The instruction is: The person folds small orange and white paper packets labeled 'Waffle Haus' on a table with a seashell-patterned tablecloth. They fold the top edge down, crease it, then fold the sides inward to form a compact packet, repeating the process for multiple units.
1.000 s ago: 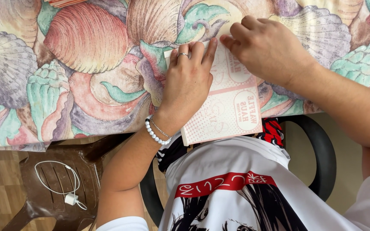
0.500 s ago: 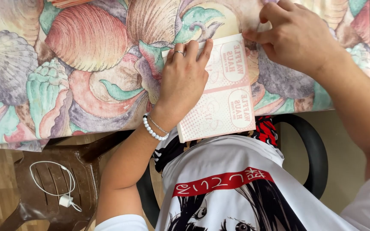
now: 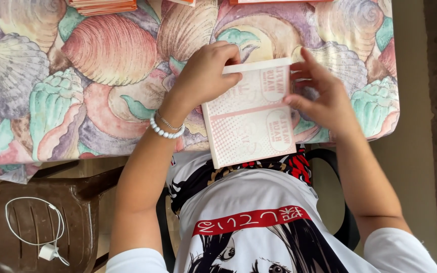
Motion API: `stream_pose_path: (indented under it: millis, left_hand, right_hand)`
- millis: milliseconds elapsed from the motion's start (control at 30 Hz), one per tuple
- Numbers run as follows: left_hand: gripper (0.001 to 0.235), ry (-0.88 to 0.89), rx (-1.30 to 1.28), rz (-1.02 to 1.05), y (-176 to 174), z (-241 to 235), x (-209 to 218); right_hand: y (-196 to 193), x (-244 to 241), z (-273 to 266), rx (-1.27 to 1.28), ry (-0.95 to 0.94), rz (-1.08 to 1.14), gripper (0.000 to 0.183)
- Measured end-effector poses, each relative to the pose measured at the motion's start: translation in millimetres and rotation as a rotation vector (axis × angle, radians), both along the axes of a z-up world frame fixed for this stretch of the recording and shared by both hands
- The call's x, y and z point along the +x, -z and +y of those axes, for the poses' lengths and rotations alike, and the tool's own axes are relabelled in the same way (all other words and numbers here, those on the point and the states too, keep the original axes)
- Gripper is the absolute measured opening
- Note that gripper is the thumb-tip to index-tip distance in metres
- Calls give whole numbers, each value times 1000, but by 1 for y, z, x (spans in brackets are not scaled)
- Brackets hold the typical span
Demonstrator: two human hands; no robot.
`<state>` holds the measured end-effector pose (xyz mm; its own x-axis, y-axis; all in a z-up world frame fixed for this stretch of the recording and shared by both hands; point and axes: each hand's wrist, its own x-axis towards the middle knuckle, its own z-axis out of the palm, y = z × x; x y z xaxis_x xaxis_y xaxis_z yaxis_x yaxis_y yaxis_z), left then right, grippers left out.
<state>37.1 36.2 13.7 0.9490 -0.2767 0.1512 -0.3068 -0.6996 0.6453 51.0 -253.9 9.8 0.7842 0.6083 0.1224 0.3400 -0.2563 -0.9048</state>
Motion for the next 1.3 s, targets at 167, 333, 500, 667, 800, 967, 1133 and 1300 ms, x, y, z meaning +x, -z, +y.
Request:
stream_pose_path:
  millis: [167, 333, 500, 667, 800, 967, 1133, 1300]
  left_hand:
    - [32, 48, -112, -304, -46, 3, -32]
    - [74, -330, -319, -597, -41, -8, -97]
    - [46, -435, -1310, -6, 8, -35, -119]
    - [23, -511, -1229, -18, 19, -45, -117]
    - [22, -467, -1343, 15, 21, -45, -114]
    - [13, -497, -1231, -12, 25, -34, -104]
    - [20, -473, -1002, -44, 32, -10, -80]
    - [22, -453, -368, -342, 34, 10, -57]
  right_hand:
    - [1, -10, 23, 52, 78, 151, 59]
    - [-15, -14, 23, 166, 231, 119, 29]
    - [-21, -12, 14, 255, 276, 16, 25]
    - [-18, -11, 11, 253, 281, 4, 20]
    - [-29, -17, 11, 208, 287, -13, 23]
    - [-36, -9, 5, 129, 213, -63, 44]
    - [-26, 31, 8, 145, -38, 27, 40]
    - [5, 74, 15, -44, -157, -52, 22]
